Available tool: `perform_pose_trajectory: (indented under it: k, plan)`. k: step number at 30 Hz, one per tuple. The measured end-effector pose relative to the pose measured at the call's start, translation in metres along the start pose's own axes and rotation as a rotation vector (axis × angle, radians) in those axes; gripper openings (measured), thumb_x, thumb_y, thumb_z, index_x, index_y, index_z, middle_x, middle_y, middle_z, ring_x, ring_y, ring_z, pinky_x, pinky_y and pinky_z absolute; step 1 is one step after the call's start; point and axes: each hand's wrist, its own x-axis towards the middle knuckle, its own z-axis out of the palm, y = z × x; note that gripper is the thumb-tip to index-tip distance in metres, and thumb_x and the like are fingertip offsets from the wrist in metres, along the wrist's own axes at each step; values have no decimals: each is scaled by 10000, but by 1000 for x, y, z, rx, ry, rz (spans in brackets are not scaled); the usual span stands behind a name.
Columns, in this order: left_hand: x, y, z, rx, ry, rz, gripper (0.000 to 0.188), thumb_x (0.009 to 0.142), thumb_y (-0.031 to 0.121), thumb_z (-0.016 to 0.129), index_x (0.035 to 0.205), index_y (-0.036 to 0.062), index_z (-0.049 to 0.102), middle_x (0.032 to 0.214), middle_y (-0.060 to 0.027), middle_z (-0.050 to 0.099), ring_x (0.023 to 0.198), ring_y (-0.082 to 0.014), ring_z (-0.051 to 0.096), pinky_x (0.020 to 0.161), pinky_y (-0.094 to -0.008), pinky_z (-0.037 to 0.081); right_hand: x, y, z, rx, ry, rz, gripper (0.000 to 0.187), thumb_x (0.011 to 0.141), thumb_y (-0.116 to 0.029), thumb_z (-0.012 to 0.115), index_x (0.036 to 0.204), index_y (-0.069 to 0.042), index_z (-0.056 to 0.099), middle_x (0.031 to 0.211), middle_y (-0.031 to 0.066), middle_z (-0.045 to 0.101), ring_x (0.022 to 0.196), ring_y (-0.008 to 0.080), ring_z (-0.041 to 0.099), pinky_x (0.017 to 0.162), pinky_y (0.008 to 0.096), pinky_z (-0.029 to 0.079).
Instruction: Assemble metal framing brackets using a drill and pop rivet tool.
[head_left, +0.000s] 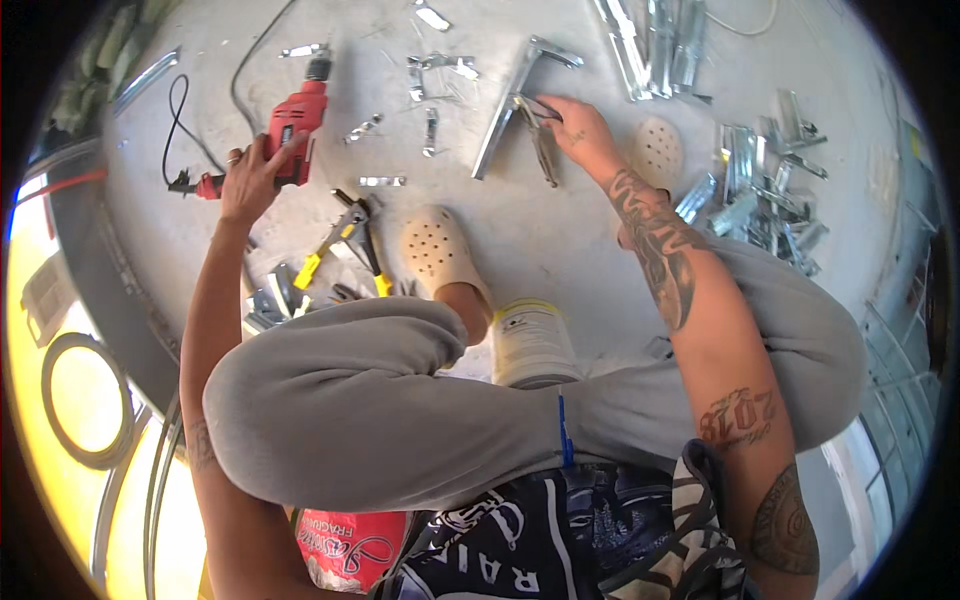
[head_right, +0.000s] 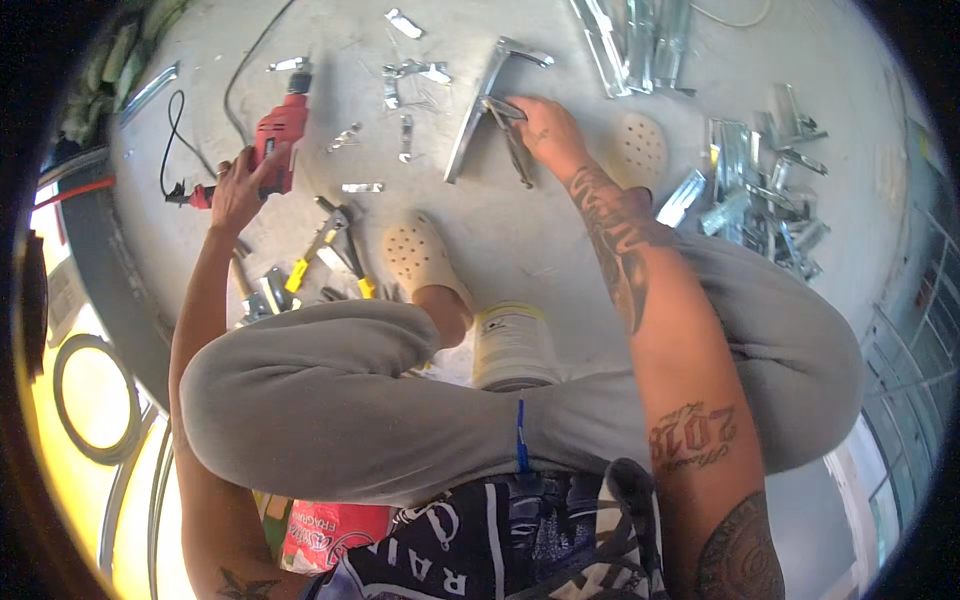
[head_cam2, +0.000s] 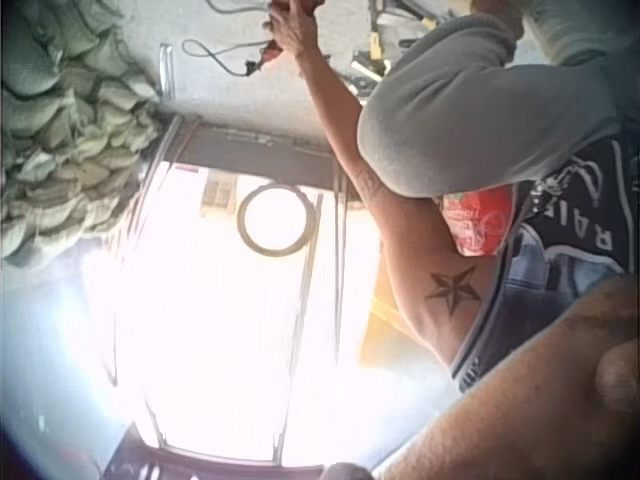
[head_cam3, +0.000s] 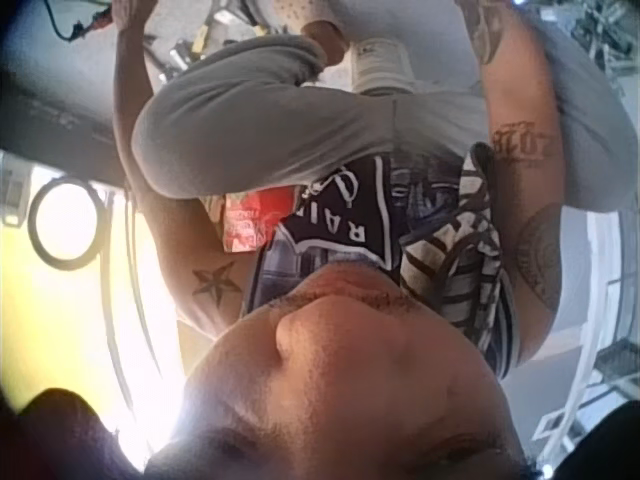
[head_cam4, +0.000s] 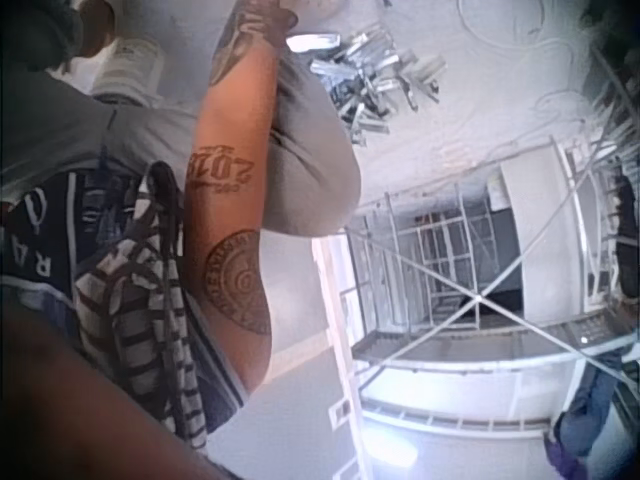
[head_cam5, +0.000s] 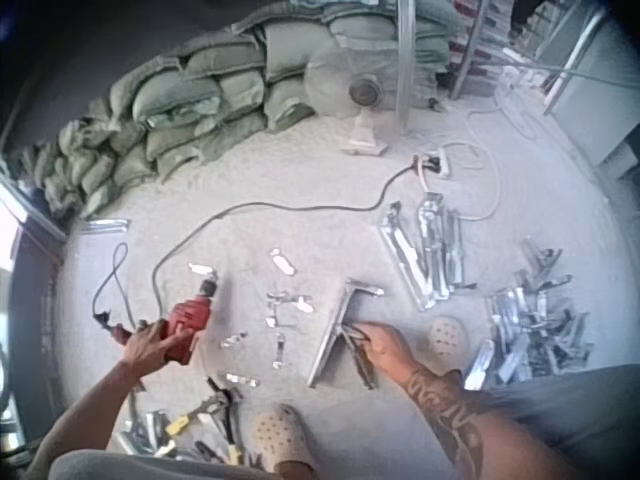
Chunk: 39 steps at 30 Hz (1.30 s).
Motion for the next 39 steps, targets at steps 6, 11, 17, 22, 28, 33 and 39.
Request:
perform_pose_trajectory:
  k: [6, 11, 17, 22, 28, 33, 39]
  plan:
    - [-3, 8, 44, -97, 36, -87, 991, 743, 97, 750, 1522, 425, 233, 1289, -147, 511, 1120, -280, 581, 920, -469, 434, -117, 11, 9, -67, 13, 100, 107, 833, -190, 649, 889, -98, 645, 830, 135, 618, 824, 350, 625, 732, 458, 498]
    - [-21, 7, 69, -177, 72, -195, 1018, 748, 82, 752, 1549, 367, 191, 1381, -157, 461, 1204, -310, 533, 970, -454, 423, -190, -6, 68, -157, -424, 183, 173, 778, -273, 731, 825, -110, 695, 805, 137, 665, 798, 331, 649, 688, 430, 501]
    - [-46, 60, 42, -303, 175, -346, 625, 737, 220, 746, 1317, 181, 517, 1287, -167, 514, 1190, -348, 499, 941, -497, 430, -204, -8, 93, -196, -363, 380, 256, 715, -314, 784, 747, -73, 705, 778, 152, 684, 752, 353, 659, 687, 442, 515]
    - [-90, 106, 48, -521, -249, -405, 418, 747, 381, 768, 1023, 100, 628, 985, -117, 654, 1023, -318, 602, 903, -500, 455, -202, 0, 99, -245, -443, 338, 215, 730, -283, 733, 776, -73, 718, 804, 149, 694, 759, 352, 668, 681, 455, 519]
    - [-97, 121, 74, -423, -214, -449, 315, 804, 218, 711, 1053, 89, 566, 989, -105, 664, 1026, -313, 611, 877, -500, 464, -204, -9, 107, -399, -424, 293, 185, 729, -259, 683, 755, -77, 708, 799, 160, 692, 769, 354, 673, 702, 469, 527]
    - [-98, 114, 31, -512, -118, -449, 334, 760, 135, 689, 1049, 112, 522, 939, -129, 676, 925, -367, 644, 770, -508, 488, -202, -7, 97, -266, -316, 238, 193, 695, -257, 685, 764, -78, 698, 793, 157, 695, 777, 371, 674, 732, 467, 529]
    - [-84, 49, -161, -602, -93, -486, 428, 763, 42, 608, 1170, 150, 536, 889, -197, 680, 893, -404, 653, 730, -487, 500, -164, 2, 59, 160, -548, 500, 178, 711, -216, 716, 723, -41, 687, 744, 110, 687, 693, 179, 667, 652, 331, 520]
